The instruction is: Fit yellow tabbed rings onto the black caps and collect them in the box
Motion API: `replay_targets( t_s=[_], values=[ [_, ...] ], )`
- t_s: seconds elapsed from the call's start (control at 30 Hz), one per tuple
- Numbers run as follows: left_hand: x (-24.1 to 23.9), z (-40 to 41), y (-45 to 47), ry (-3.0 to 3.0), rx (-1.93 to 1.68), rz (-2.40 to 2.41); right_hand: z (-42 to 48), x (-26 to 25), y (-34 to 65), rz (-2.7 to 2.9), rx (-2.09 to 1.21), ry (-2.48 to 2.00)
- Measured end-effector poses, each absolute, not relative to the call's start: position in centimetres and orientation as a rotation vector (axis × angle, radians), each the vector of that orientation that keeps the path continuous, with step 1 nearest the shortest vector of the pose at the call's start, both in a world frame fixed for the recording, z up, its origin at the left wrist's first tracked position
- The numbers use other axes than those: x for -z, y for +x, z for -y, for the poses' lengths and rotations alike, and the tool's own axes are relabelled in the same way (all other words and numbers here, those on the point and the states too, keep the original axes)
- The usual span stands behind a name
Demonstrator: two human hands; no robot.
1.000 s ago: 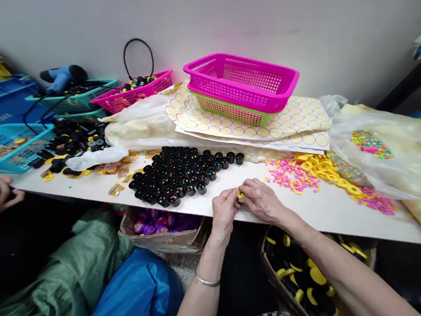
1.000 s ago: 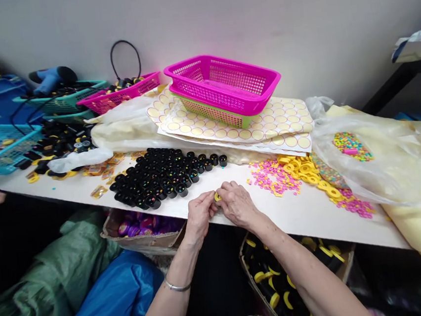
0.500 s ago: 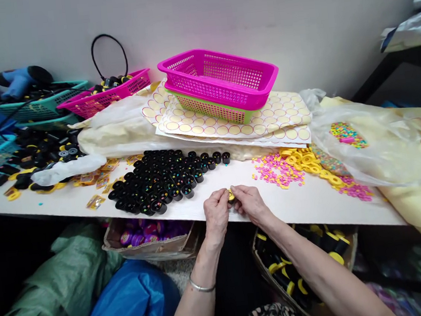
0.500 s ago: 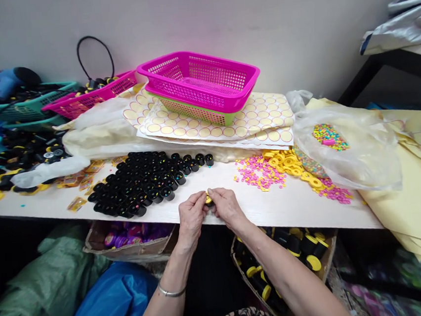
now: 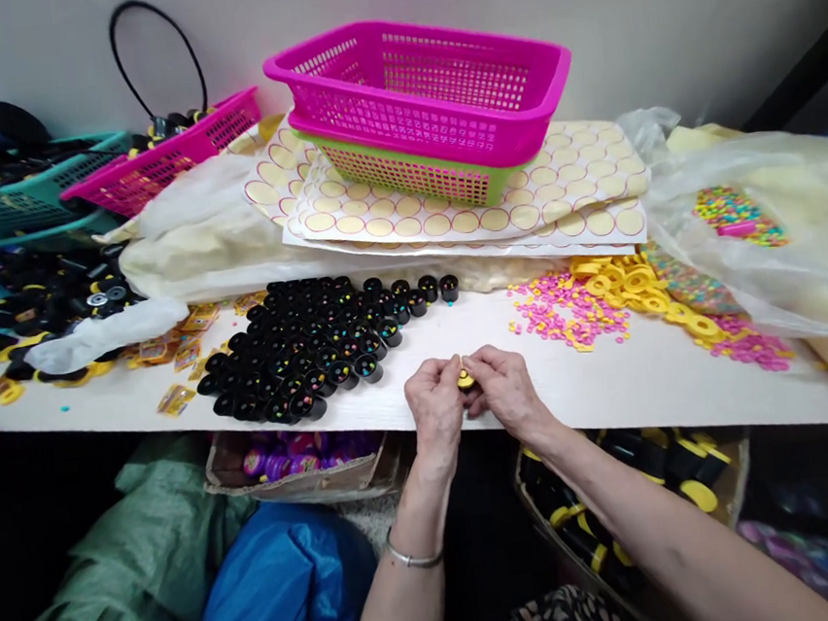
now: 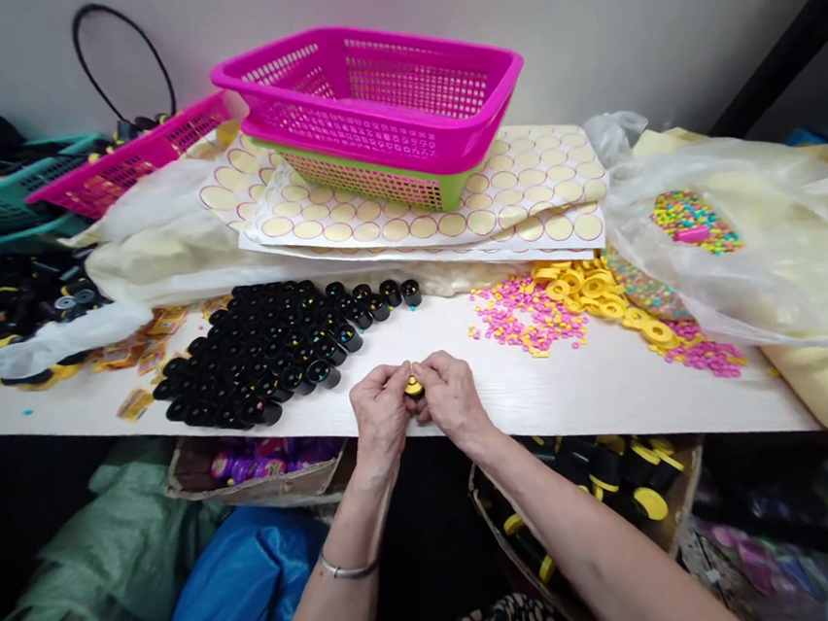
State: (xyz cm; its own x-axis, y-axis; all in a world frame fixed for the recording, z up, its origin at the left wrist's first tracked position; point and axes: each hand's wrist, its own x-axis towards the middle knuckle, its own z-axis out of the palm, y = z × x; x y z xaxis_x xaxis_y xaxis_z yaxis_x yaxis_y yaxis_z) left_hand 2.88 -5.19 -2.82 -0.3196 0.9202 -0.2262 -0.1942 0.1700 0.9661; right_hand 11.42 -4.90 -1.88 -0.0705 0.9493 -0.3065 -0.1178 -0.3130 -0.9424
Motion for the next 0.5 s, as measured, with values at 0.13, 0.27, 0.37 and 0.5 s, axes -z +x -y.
replay_targets(
  t_s=[0.13,0.27,0.37,0.5],
  values=[
    [3.6,5.5,2.3,0.807,-1.351,-1.489,5.3,2.9,11.1,1.046,-1.480,-1.299],
    [3.3,6.6,1.4,0.949,-1.259,-1.261,5.3,3.4,11.0,1.076,-1.535,-1.203],
    [2.5,8.3,1.4,1.100,-1.230,-1.108,6.6,2.4,12.1,1.089,-1.531,-1.128],
    [0.9,11.7,2.7,1.283,-1.399,-1.165,10.8,0.9,15.3,1.100,-1.626,-0.901]
  ],
)
